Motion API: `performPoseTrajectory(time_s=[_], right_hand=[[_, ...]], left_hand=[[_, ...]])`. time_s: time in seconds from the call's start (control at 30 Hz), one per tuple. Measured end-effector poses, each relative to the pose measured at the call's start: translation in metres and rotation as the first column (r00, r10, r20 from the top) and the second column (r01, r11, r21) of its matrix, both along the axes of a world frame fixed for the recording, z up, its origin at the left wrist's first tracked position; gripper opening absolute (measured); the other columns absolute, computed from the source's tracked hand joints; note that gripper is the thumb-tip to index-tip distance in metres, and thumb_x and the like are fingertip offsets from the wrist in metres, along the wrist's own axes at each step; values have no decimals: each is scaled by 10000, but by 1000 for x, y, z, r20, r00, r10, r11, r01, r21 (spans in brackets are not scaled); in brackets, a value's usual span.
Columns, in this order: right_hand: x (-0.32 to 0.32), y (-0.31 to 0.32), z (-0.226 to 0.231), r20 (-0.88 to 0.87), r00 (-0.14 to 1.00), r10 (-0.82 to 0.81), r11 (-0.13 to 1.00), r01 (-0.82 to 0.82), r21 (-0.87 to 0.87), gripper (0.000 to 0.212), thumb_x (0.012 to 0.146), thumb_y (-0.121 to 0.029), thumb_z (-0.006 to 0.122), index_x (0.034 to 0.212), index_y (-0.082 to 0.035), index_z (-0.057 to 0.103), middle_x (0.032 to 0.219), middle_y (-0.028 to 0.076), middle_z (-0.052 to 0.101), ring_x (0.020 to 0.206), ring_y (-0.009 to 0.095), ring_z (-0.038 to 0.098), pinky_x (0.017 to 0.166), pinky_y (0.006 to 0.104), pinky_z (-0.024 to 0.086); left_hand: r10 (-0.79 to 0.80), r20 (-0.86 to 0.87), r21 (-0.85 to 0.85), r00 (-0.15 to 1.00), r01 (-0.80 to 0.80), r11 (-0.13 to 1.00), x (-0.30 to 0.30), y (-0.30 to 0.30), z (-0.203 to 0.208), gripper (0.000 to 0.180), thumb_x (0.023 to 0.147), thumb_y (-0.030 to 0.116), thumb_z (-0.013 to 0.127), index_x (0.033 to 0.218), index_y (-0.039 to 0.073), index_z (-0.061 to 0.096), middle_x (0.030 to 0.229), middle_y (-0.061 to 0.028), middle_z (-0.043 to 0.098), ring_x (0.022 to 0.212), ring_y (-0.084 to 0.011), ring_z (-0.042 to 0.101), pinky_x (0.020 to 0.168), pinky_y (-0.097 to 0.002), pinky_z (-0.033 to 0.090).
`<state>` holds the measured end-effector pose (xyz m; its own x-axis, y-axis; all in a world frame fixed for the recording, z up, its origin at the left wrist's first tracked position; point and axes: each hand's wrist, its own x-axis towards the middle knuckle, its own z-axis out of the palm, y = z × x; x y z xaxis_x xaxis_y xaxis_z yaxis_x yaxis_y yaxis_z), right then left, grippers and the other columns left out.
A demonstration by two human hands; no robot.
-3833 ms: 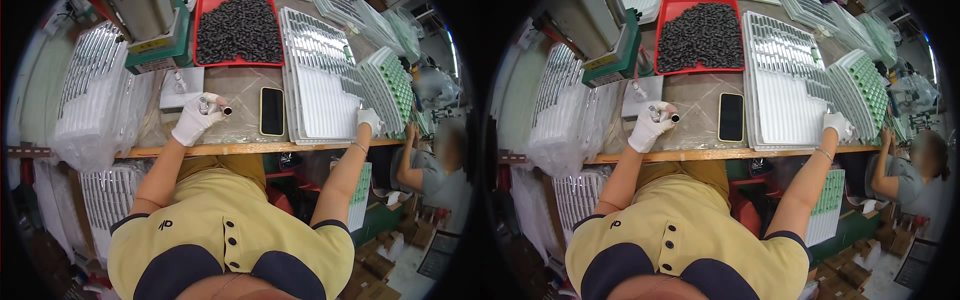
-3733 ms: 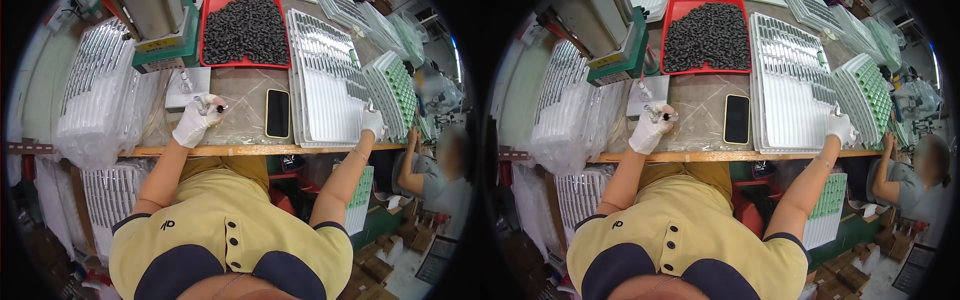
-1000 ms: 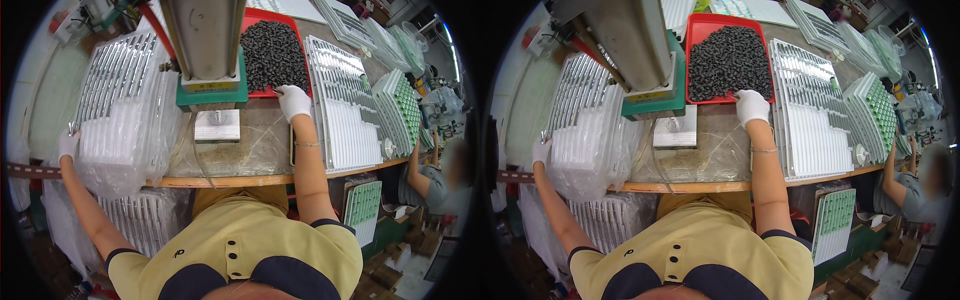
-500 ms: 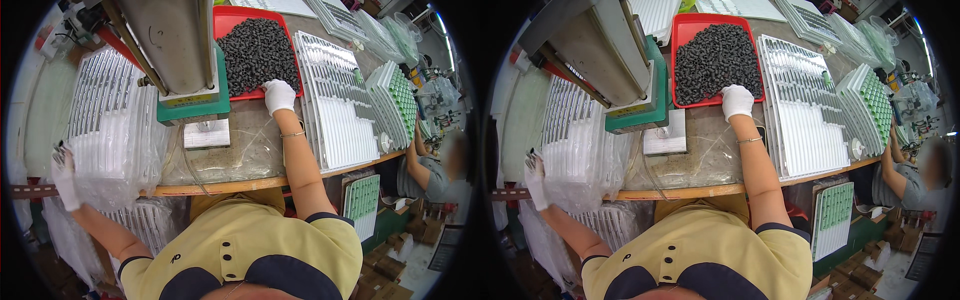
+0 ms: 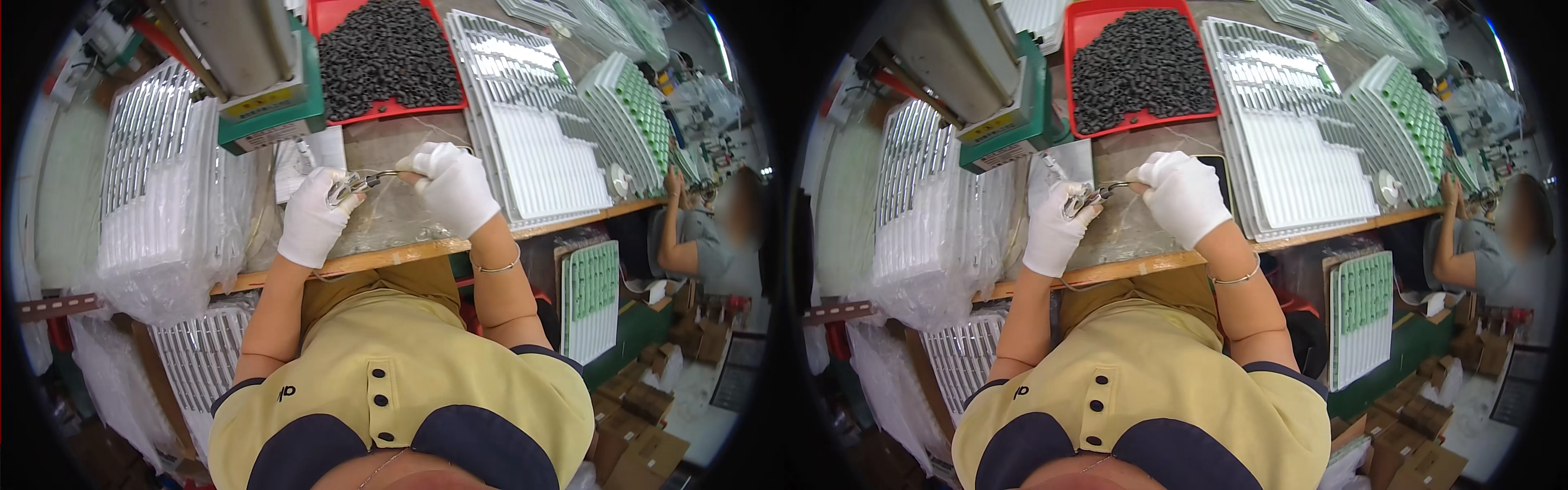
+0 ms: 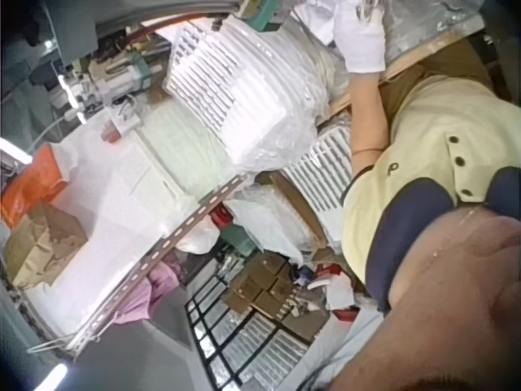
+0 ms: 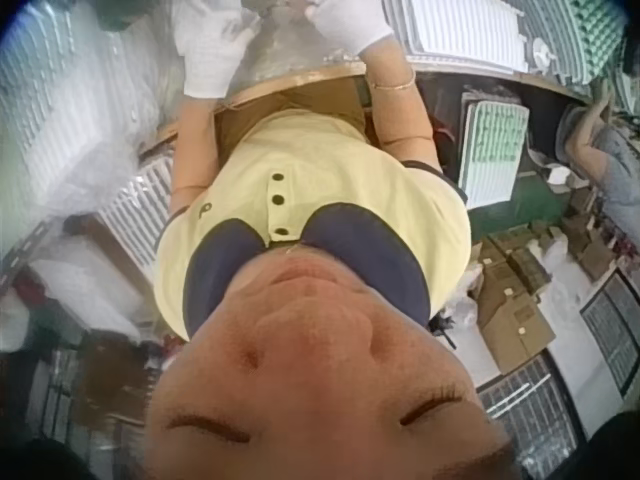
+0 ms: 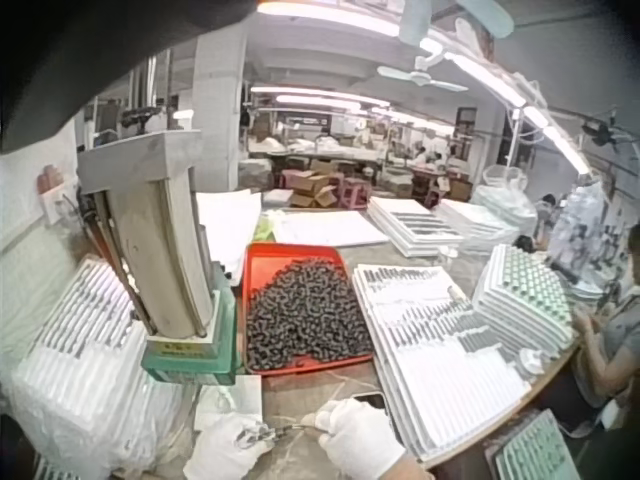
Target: Manually assemble small metal and plastic components using an arbor press and hand placement.
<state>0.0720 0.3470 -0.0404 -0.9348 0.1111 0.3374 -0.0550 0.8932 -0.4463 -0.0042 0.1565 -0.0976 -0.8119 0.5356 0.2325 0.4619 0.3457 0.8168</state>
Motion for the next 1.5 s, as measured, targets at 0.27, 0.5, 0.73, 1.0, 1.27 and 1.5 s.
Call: performPoseTrajectory(time_s=[0.27,0.5,0.73,1.0,1.27,1.5], right_hand=[[30,8,10,249,959,-136,918,27,396,86,748,-137,609,793,-103,674,810,106,652,809,291,653,667,388,532],[98,170,13,200,483,-853,467,876,-122,243,847,-129,541,1058,-61,642,1035,158,660,968,304,626,855,373,477],[107,313,-26,234,163,-959,264,817,513,471,779,-461,604,1158,-183,618,1223,143,586,1138,436,516,948,623,365],[106,314,-17,229,155,-961,252,830,497,436,773,-426,625,1055,-94,657,1093,147,651,1042,336,605,881,451,457],[54,62,25,-29,924,-382,825,326,-461,143,809,-99,637,932,-26,650,830,78,684,732,157,657,674,278,506],[-11,-52,-19,-235,969,74,917,-158,-366,229,670,-66,709,882,-74,626,735,97,646,630,259,631,580,331,511]], left_hand=[[-66,-158,27,985,71,997,22,28,-34,214,764,144,714,878,55,557,804,-91,581,703,-240,571,627,-324,452],[-341,667,471,662,-20,882,8,12,-45,194,864,210,655,952,57,575,696,11,510,611,-54,470,549,-214,384],[-151,363,372,920,6,928,13,23,-27,237,752,31,659,981,36,596,867,7,574,804,-69,518,742,-213,434],[-218,405,470,888,3,883,4,18,-12,223,779,17,685,972,74,590,922,29,559,826,-55,510,747,-207,423],[-187,344,441,920,17,897,5,-4,-27,181,782,13,695,934,55,606,941,9,582,842,-78,524,778,-227,420],[-52,391,382,919,-111,918,9,-23,-20,195,762,-7,706,933,40,624,916,0,597,805,-76,550,728,-219,442]])
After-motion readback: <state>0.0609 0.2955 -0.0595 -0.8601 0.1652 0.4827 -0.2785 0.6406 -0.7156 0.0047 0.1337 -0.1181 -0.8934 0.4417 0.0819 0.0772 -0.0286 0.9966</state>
